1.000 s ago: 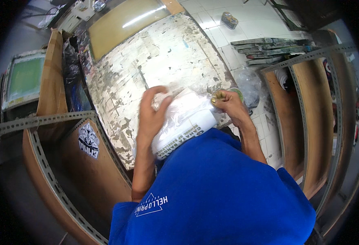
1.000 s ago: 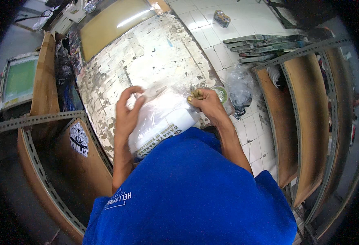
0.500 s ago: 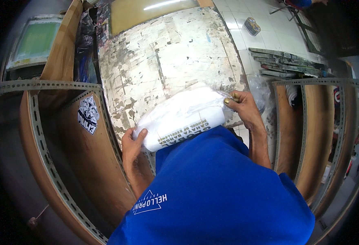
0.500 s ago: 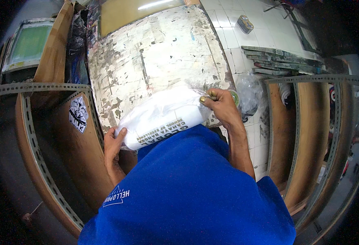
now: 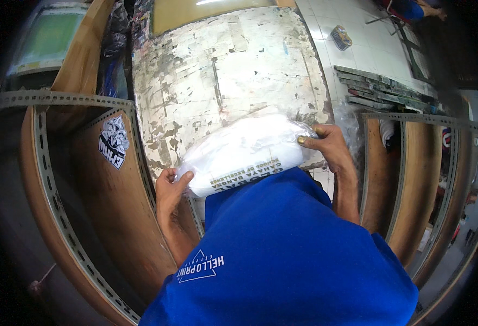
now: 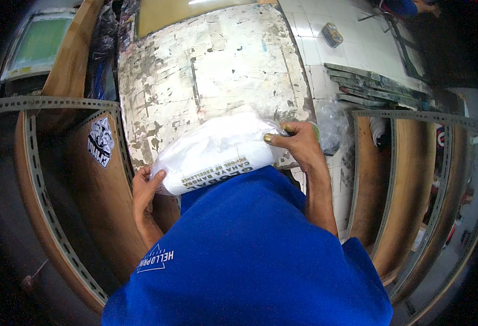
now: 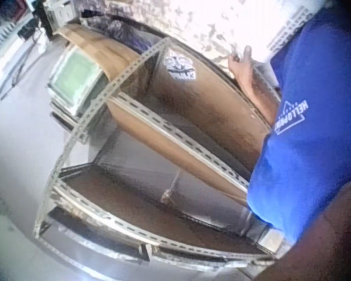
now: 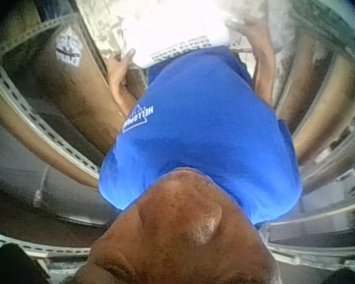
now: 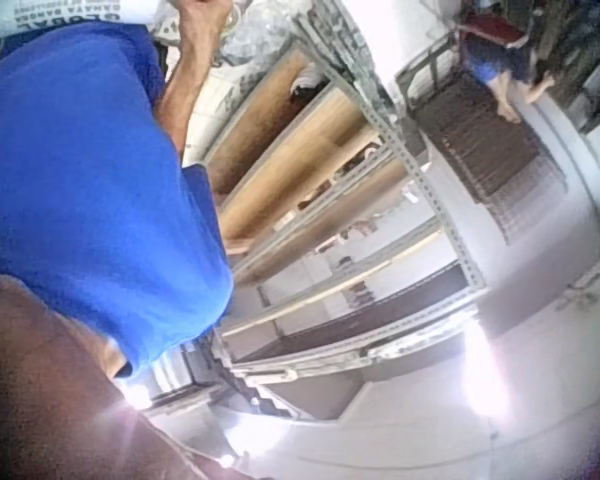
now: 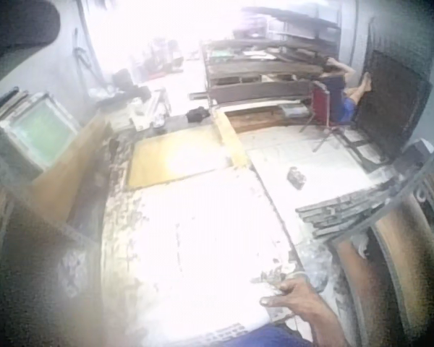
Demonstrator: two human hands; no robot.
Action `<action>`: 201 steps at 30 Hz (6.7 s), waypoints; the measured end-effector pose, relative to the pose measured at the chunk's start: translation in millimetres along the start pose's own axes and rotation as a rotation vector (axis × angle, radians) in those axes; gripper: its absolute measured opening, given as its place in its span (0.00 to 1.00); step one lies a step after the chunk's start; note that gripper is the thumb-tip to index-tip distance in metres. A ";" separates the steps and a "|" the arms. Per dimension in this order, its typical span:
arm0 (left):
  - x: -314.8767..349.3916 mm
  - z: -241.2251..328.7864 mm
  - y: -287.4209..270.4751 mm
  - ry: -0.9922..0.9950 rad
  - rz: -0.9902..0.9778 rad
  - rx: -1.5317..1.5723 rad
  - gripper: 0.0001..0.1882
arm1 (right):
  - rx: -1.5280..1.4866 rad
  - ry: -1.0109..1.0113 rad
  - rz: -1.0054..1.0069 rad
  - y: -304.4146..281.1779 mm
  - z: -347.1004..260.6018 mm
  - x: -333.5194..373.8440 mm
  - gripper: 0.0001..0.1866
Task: The person places rolled-up printed materials into a plastic bag, rolls the bag tight, and secures it with adhesive tape.
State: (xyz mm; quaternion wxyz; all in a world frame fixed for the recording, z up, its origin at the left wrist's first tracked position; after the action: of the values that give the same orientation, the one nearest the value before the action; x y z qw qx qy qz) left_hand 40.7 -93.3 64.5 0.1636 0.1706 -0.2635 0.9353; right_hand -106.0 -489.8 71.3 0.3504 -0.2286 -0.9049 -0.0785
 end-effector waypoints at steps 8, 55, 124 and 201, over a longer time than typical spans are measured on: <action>8.1 -6.3 0.4 -0.014 -0.020 0.169 0.13 | -0.008 -0.026 -0.010 6.3 4.6 -6.8 0.01; 19.4 -49.6 45.7 -0.016 0.221 1.067 0.19 | -0.358 0.096 -0.412 0.7 61.2 -39.7 0.08; 10.0 190.3 41.7 0.725 -0.198 0.378 0.19 | 0.586 -1.034 -0.361 100.8 -146.4 74.1 0.18; 115.7 -7.7 -228.1 0.371 1.081 0.345 0.06 | 0.640 -0.642 -0.042 -91.5 -141.6 52.1 0.19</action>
State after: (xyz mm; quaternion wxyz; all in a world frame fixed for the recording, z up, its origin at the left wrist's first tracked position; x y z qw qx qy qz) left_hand 26.4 120.2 204.9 -0.3222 -0.1298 -0.1241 0.9295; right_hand -98.0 -594.7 213.0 0.1033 -0.1029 -0.9509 0.2731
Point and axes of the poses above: each hand's wrist, its own x-axis away from the middle knuckle, its own y-axis out of the palm, z = x × y, the point moved 8 cm from there along -x, towards the middle knuckle, and after that the axes turned 10 degrees about y, right-handed, at the moved point
